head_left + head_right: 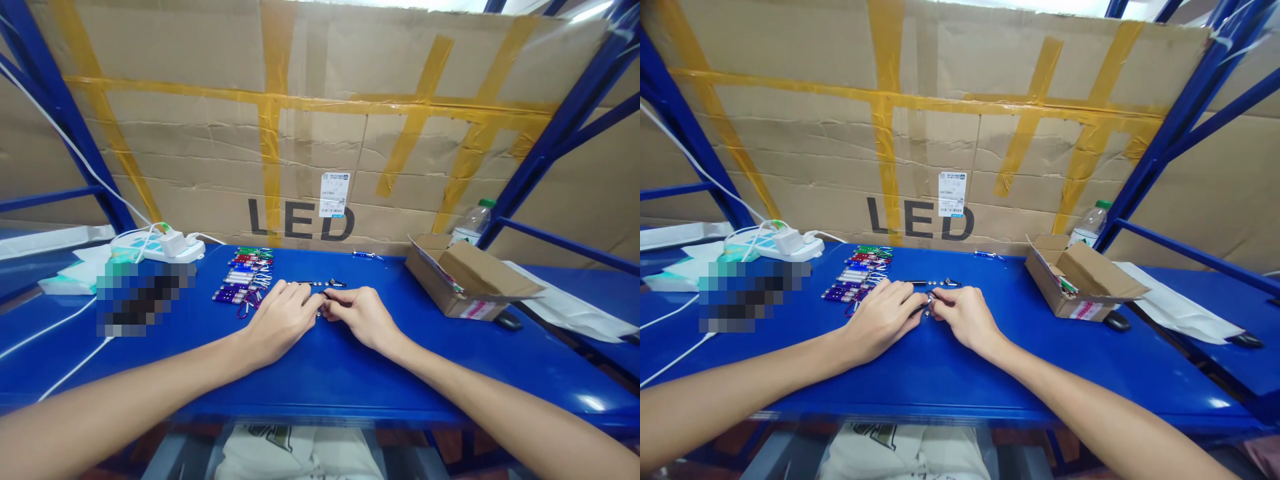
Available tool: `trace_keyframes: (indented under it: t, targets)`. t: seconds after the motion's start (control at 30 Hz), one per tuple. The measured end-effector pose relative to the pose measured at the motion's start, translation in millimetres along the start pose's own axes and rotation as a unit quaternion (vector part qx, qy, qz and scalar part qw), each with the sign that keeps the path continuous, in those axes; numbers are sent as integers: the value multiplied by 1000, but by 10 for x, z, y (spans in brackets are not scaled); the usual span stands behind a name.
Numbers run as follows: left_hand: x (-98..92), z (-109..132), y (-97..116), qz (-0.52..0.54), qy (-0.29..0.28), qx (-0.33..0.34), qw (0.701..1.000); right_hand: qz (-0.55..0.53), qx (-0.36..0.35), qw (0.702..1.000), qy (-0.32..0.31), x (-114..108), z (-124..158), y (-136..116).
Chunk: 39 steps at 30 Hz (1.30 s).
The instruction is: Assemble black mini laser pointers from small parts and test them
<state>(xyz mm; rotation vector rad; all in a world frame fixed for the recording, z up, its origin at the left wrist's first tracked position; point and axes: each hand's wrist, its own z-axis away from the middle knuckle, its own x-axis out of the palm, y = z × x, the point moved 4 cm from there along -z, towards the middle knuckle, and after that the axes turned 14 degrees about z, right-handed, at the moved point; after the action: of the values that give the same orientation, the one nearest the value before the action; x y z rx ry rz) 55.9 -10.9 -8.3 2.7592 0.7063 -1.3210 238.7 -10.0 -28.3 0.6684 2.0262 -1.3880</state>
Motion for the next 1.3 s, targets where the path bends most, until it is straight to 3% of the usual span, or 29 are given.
trace_keyframes:
  t: [0.27, 0.6, 0.87, 1.3]
  targets:
    - [-26, -2, -40, -27, 3, -13, 1000, 3, -1, 1000, -5, 5, 1, 13]
    - [-68, -14, -219, 70, -23, -72, 995, 31, -41, 999, -9, -95, -5, -123]
    - [-14, 8, -378, 217, -14, -161, 963, 31, -47, 998, 36, -146, 0, -113]
    - [-5, 16, -386, 276, -41, -170, 945, -76, -26, 995, 61, -211, -15, -107]
